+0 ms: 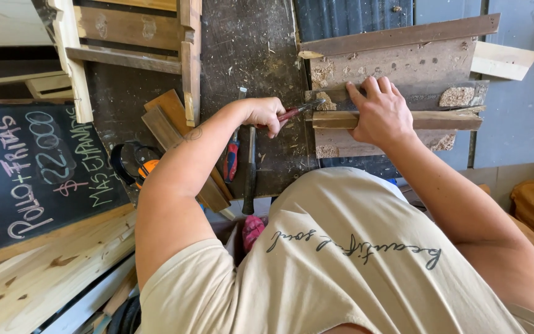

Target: Removing staples and small nails from wooden planks using pliers in a workshop setting.

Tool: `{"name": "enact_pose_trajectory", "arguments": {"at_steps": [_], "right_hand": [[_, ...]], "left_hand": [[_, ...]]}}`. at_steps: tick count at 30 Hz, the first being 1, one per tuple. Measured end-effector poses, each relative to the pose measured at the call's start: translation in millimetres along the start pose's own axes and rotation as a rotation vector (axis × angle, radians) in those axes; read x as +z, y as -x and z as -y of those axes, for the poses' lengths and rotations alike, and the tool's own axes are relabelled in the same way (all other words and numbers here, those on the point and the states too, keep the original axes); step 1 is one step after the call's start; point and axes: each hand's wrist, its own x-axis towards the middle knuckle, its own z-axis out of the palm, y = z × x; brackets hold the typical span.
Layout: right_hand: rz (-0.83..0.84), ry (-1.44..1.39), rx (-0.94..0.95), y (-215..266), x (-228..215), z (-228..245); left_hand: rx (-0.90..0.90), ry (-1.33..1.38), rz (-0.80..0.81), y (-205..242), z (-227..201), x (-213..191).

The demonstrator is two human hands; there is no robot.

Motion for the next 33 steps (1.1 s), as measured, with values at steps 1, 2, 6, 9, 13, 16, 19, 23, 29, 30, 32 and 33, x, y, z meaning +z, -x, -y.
{"name": "enact_pose_trajectory", "arguments": {"at_steps": [1, 2, 6, 9, 13, 16, 19, 23, 29, 30, 32, 33], "right_hand": [[0.000, -0.002, 0.004, -0.3, 0.0, 0.1], [-0.012, -0.007, -0.002, -0.4, -0.2, 0.4], [-0.006, -0.019, -0.010, -3.0, 0.2, -2.1], [-0.014, -0.014, -0.013, -2.5, 0.0, -2.2], [-0.017, -0.002, -0.009, -2.0, 0.6, -1.2], [-0.003, -0.019, 0.005, -2.3, 4.2, -0.4], [0.023, -0.011, 0.016, -1.7, 0.5, -1.2], [0.061, -0.033, 0.020, -6.8, -16.7, -0.2], [-0.059, 0.003, -0.020, -3.4, -18.9, 3.2], [-0.140, 0.030, -0.046, -1.7, -14.0, 3.4], [-0.179, 0.020, -0.026, -19.5, -8.5, -1.4], [-0.134, -0.018, -0.020, 0.3, -3.7, 4.4]], "left_hand": [[-0.001, -0.003, 0.002, -1.2, 1.5, -0.4], [0.003, -0.008, 0.006, -2.2, 3.0, -0.7], [0.026, -0.307, -0.120, 13.9, -6.6, 10.1], [0.112, -0.803, -0.445, 17.9, -3.2, 27.1], [0.242, -0.969, -0.694, 10.4, -4.0, 34.8], [0.293, -0.884, -0.655, 9.3, 7.0, 36.4], [0.187, -0.816, -0.456, -6.7, 14.8, 28.5], [0.070, -0.669, -0.281, 5.5, -13.5, 2.2], [0.007, -0.028, -0.049, 3.1, -6.0, 7.0], [0.011, 0.429, 0.030, -6.5, 11.5, 17.8], [0.031, 0.449, 0.013, 13.5, -7.4, -4.4], [0.017, 0.537, 0.046, 26.9, -9.6, 19.3]]}}
